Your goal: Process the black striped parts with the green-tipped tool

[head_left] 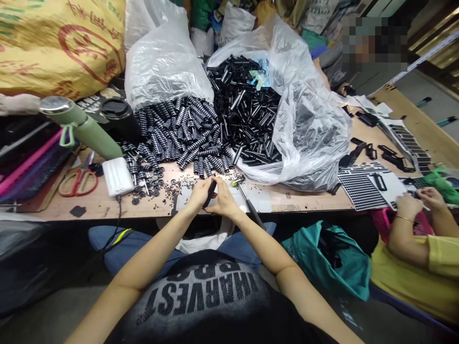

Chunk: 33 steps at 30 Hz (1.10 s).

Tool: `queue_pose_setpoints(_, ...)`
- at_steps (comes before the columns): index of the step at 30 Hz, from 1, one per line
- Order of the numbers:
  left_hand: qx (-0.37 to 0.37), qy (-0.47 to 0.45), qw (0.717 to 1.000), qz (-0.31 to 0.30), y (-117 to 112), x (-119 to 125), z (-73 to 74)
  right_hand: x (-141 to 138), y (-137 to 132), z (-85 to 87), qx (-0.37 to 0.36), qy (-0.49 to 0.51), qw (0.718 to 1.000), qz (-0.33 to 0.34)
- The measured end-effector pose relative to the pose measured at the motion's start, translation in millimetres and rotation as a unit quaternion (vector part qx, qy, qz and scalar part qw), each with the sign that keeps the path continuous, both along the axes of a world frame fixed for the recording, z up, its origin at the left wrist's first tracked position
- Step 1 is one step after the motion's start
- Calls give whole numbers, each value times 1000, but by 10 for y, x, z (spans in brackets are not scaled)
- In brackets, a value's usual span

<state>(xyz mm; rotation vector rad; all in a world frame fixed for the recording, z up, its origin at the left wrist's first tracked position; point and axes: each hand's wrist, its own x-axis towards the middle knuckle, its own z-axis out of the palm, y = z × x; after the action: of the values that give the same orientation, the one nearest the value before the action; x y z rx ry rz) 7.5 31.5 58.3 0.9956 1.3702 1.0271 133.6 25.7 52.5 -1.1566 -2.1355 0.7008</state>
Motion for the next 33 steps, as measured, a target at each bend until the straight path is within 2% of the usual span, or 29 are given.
queue_pose_setpoints(2,124,156,979,-29,-52,59,-236,2,-32,-174,2,-39,998,-43)
queue_pose_setpoints(5,240,344,901,-106,-108,84,-543,100,-99,-336,1,-101,992,-70)
queue_pose_setpoints(7,282,418,848,-162,-107,28,-666,277,-160,-334,-4,-163,979,-125)
queue_pose_setpoints(8,304,446,822,-182,-100,-19,-701,397,-190,-306,-11,-203,962,-181)
queue_pose_setpoints(10,344,491,775,-200,-87,-120,-728,660,-239,-225,-35,-291,908,-298)
queue_pose_setpoints(12,368,525,742,-197,-91,-198,-719,876,-268,-140,-71,-361,862,-349)
queue_pose_setpoints(13,374,537,731,-194,-100,-220,-709,942,-277,-105,-91,-378,854,-346)
queue_pose_setpoints(15,377,553,719,-187,-124,-232,-689,971,-303,-50,-122,-365,866,-320)
queue_pose_setpoints(19,366,565,717,-178,-153,-209,-662,766,-425,4,-133,-281,917,-249)
queue_pose_setpoints(24,334,574,725,-183,-185,-99,-644,564,-542,161,-172,-303,916,-198)
queue_pose_setpoints(27,333,567,728,-194,-261,52,-659,451,-546,347,-122,-234,945,-193)
queue_pose_setpoints(29,337,563,727,-204,-326,139,-688,326,-560,415,-95,-200,961,-165)
queue_pose_setpoints(31,334,561,728,-207,-366,182,-725,183,-590,402,-98,-220,964,-111)
queue_pose_setpoints(33,331,556,733,-209,-352,181,-753,69,-624,338,-123,-278,951,-63)
